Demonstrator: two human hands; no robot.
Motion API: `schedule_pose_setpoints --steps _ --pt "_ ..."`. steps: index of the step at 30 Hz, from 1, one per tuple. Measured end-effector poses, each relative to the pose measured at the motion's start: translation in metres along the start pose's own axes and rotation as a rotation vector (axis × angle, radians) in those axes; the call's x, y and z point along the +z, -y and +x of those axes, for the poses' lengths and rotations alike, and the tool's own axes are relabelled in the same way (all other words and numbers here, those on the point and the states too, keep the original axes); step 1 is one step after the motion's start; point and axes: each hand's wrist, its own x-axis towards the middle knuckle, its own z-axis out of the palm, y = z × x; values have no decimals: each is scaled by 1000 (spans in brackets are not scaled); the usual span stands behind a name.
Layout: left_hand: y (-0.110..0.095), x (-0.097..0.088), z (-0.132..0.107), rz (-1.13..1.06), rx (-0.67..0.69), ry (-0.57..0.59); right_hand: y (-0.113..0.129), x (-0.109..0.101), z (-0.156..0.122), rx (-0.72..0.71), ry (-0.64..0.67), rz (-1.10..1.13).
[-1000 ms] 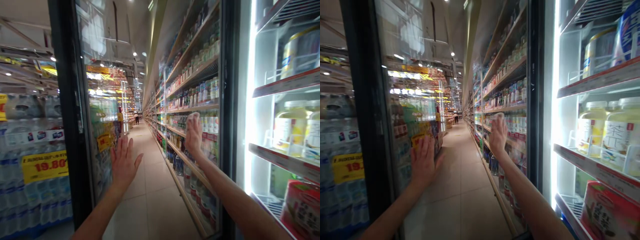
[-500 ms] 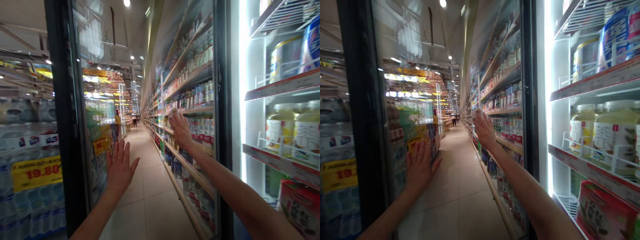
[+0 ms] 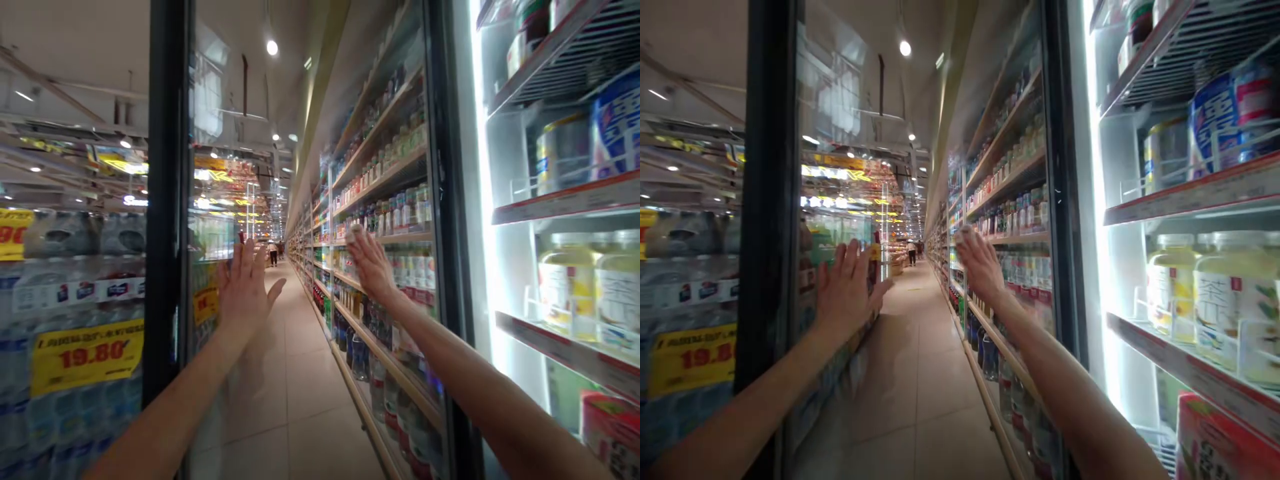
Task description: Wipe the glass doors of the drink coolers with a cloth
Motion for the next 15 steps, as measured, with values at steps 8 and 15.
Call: schedule_pose_setpoints --steps 8,15 --pt "4 4 -4 8 20 -23 17 9 43 249 -127 -6" --pt "11 -4 1 17 22 3 23 4 52 106 -33 -7"
